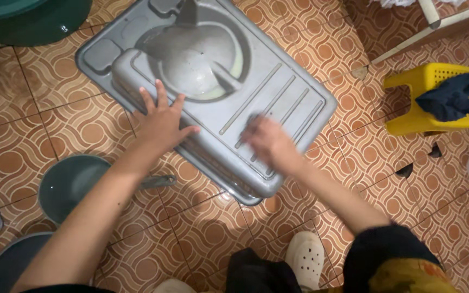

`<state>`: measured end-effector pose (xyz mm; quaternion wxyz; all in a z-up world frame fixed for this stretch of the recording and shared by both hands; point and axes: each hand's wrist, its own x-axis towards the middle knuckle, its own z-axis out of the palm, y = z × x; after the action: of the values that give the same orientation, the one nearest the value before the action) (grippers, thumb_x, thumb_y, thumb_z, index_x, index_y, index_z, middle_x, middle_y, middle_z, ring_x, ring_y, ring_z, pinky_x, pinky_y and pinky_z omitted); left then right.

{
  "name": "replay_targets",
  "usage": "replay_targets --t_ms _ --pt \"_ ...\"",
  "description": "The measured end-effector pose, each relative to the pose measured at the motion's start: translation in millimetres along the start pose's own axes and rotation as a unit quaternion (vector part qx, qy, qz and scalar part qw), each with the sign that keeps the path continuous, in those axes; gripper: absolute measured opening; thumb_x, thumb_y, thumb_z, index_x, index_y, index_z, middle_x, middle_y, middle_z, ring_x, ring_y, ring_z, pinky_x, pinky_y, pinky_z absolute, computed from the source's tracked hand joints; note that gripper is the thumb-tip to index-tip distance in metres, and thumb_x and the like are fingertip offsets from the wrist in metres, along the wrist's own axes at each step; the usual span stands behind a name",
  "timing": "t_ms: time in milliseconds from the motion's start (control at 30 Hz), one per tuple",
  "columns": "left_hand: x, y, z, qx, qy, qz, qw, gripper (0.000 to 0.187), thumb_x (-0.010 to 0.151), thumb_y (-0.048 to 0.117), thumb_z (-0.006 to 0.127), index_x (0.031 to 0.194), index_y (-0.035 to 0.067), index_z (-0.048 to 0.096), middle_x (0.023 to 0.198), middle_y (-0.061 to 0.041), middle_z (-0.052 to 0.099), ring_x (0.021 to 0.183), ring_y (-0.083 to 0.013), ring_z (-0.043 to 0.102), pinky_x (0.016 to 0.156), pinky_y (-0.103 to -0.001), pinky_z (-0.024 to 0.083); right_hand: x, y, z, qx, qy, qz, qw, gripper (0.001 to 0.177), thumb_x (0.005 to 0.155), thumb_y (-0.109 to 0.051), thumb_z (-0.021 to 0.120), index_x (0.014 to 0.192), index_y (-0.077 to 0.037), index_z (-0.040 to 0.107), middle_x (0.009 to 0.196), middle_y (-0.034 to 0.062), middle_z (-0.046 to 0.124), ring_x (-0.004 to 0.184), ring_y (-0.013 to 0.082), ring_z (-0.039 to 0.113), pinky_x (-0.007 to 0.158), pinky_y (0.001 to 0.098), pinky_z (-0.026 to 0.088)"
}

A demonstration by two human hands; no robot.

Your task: The person scrubs a gray plastic container with a steel wool pad, pours detergent from a green pouch into the container, and continues scrubbing the interior and exterior surfaces. The person uses a ladle to pour water and rinses the container during the process.

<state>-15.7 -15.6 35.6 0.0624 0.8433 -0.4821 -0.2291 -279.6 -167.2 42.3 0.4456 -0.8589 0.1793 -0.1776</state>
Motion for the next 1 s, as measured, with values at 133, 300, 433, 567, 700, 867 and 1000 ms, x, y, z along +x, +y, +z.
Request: replay_targets --t_ms 133,300,433,567,700,867,1000 --pt "1 -3 3 0.007 0.006 0.003 1.000 0.100 0.075 0.063 0.077 0.156 0.020 0.037 0.166 -0.030 0.002 0.146 -0.0650 0.001 0.101 -0.086 0.025 32 27 -38 -0.258 0.091 -0.138 0.952 0.020 0.081 0.009 0.063 0.092 -0.004 0.073 0.102 0.0138 0.070 0.102 0.0341 0.060 0.097 0.0455 0.046" --pt "1 -1 2 0.006 0.008 0.005 1.000 0.100 0.075 0.062 0.079 0.156 0.020 0.038 0.165 -0.032 0.002 0.145 -0.0665 0.002 0.100 -0.087 0.024 -6 13 11 -0.123 -0.005 -0.193 0.974 0.015 0.080 0.001 0.067 0.094 -0.001 0.070 0.109 0.0161 0.067 0.109 0.0335 0.061 0.099 0.0437 0.048" --pt "1 -5 3 -0.014 0.024 0.022 0.999 0.099 0.076 0.060 0.079 0.156 0.019 0.038 0.165 -0.034 0.003 0.144 -0.0684 0.000 0.097 -0.088 0.025 -15 21 -15 -0.126 0.033 -0.171 0.977 0.009 0.094 -0.006 0.069 0.102 -0.004 0.074 0.111 0.0128 0.066 0.108 0.0306 0.060 0.098 0.0410 0.049" --pt "2 -11 12 -0.015 0.029 0.027 0.999 0.095 0.076 0.058 0.079 0.155 0.020 0.041 0.165 -0.034 0.004 0.144 -0.0688 0.000 0.097 -0.088 0.026 8 46 -68 -0.328 0.188 -0.127 0.917 0.020 0.093 -0.013 0.073 0.113 -0.008 0.076 0.114 0.0129 0.066 0.104 0.0315 0.056 0.091 0.0400 0.050" --pt "5 -13 11 -0.018 0.063 0.064 0.996 0.097 0.074 0.058 0.080 0.153 0.015 0.044 0.160 -0.041 0.009 0.139 -0.0738 0.001 0.100 -0.085 0.027 -23 43 -33 -0.020 0.032 -0.170 0.985 0.014 0.098 -0.002 0.064 0.103 -0.014 0.068 0.101 0.0040 0.072 0.100 0.0180 0.067 0.092 0.0374 0.054" --pt "-2 -18 14 -0.050 0.083 0.113 0.989 0.097 0.076 0.056 0.079 0.151 0.004 0.047 0.155 -0.050 0.013 0.136 -0.0780 0.001 0.104 -0.082 0.026 -37 57 -45 -0.092 -0.002 -0.289 0.953 0.024 0.091 -0.004 0.062 0.114 -0.010 0.066 0.106 0.0123 0.073 0.109 0.0275 0.067 0.099 0.0381 0.055" --pt "-2 -21 15 -0.044 0.085 0.113 0.989 0.098 0.075 0.055 0.080 0.150 0.001 0.047 0.152 -0.053 0.013 0.136 -0.0776 0.001 0.106 -0.080 0.021 -10 71 -74 -0.304 0.122 -0.099 0.940 0.030 0.089 -0.005 0.073 0.117 -0.014 0.070 0.116 0.0111 0.069 0.113 0.0293 0.060 0.101 0.0441 0.049"
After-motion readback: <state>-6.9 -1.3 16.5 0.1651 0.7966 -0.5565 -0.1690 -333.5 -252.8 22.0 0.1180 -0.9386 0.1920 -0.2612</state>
